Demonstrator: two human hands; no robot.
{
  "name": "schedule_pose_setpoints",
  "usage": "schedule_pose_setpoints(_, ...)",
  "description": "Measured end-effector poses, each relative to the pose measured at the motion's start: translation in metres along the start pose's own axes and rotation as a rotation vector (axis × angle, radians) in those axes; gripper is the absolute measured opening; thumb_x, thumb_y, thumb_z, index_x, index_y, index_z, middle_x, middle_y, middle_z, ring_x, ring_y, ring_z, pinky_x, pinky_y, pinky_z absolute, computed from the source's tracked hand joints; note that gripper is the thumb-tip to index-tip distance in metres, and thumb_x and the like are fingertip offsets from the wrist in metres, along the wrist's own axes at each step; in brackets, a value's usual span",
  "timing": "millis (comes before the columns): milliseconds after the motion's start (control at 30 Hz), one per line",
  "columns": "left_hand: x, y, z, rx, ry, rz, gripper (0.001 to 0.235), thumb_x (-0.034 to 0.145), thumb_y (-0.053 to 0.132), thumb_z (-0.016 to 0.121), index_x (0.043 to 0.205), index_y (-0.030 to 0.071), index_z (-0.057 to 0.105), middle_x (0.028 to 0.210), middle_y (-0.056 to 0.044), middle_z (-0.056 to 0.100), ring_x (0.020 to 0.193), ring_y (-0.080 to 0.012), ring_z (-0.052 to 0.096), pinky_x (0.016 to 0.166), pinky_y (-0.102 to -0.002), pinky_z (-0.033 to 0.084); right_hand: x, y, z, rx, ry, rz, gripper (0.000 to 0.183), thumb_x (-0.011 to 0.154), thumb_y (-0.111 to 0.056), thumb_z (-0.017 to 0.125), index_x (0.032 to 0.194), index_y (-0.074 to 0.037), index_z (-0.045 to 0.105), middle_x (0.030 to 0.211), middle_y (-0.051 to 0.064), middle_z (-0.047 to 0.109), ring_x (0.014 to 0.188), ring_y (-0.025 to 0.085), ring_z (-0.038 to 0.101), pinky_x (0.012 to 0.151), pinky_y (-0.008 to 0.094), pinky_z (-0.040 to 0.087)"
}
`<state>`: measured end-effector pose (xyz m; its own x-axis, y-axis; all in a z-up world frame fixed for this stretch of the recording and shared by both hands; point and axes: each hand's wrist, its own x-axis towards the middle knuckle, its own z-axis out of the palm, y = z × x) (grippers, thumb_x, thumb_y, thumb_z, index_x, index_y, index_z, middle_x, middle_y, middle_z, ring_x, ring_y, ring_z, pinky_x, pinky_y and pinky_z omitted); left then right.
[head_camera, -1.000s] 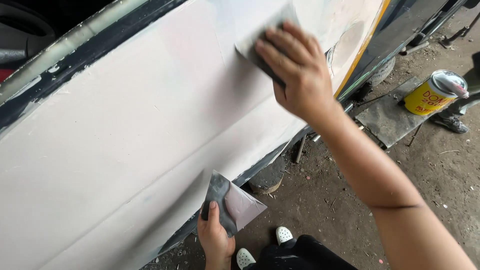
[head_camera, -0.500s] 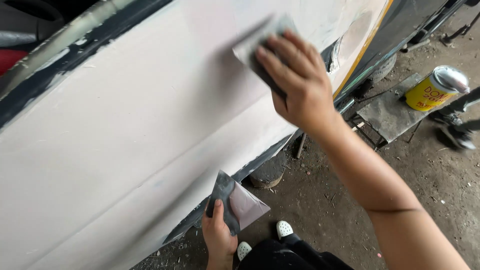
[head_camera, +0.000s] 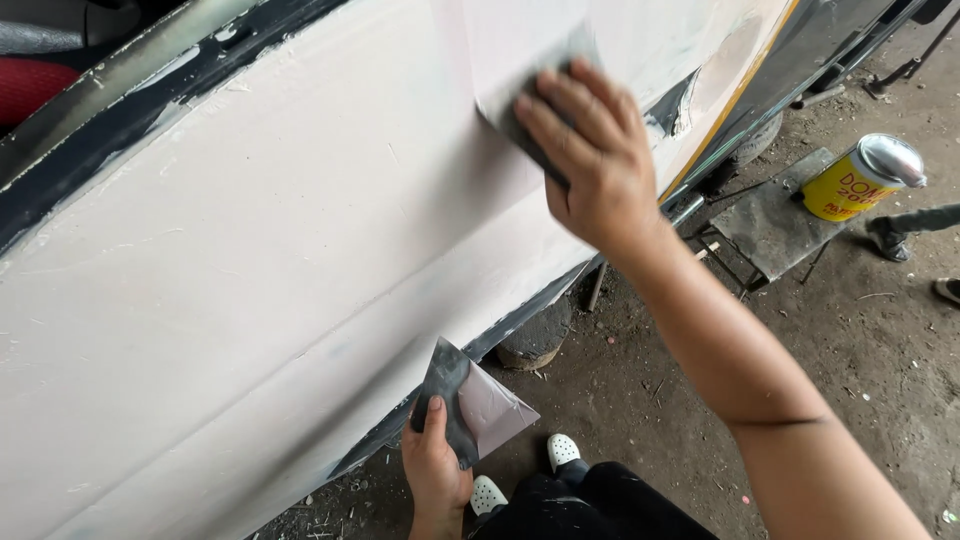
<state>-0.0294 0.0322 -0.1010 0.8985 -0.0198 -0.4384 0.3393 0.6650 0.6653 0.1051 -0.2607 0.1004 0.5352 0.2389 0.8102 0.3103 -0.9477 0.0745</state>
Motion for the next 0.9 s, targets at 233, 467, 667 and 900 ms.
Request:
schedule_pose_setpoints(233,-0.012,0.022,0.011,-0.01,-0.039,-0.015,0.029,0.098,0.016,0.06,0.12,-0.003,0.064,0.113,-0.015,0.071,0.102,-0.0233,0.07,0.091,-0.04,0.058,-0.112,-0.044,0.028,0.118,-0.155,0.134,0.054,0.083,-0.003,0.066,0.137,-0.01,0.067,0.146,0.017,0.059,0.142,0.04,0.047,0.118,0.056,0.039)
schedule_pose_setpoints(467,-0.017,0.027,0.015,-0.176,-0.099,0.076,0.032,0.096,0.016,0.063,0.124,0.0,0.061,0.113,-0.016,0.07,0.102,-0.0277,0.07,0.09,-0.046,0.057,-0.133,-0.153,-0.068,1.099,-0.403,0.461,0.056,0.086,0.012,0.058,0.141,-0.002,0.06,0.152,0.02,0.054,0.145,0.037,0.052,0.119,0.046,0.046)
schedule_pose_setpoints(667,-0.017,0.039,-0.004,-0.214,-0.225,0.229,0.031,0.103,0.016,0.066,0.126,-0.005,0.06,0.118,-0.015,0.069,0.107,-0.0262,0.067,0.095,-0.042,0.057,-0.181,-0.171,-0.065,1.205,-0.622,0.591,0.057,0.086,0.01,0.064,0.141,-0.004,0.061,0.153,0.02,0.057,0.144,0.035,0.054,0.116,0.044,0.047)
schedule_pose_setpoints(900,-0.05,0.033,0.003,0.858,-0.37,0.843,0.029,0.106,0.013,0.057,0.129,-0.002,0.067,0.122,-0.017,0.072,0.113,-0.0304,0.073,0.1,-0.037,0.055,-0.156,-0.193,-0.078,0.833,-0.488,0.409,0.054,0.08,-0.016,0.075,0.133,-0.006,0.066,0.145,0.019,0.059,0.141,0.04,0.051,0.113,0.051,0.044)
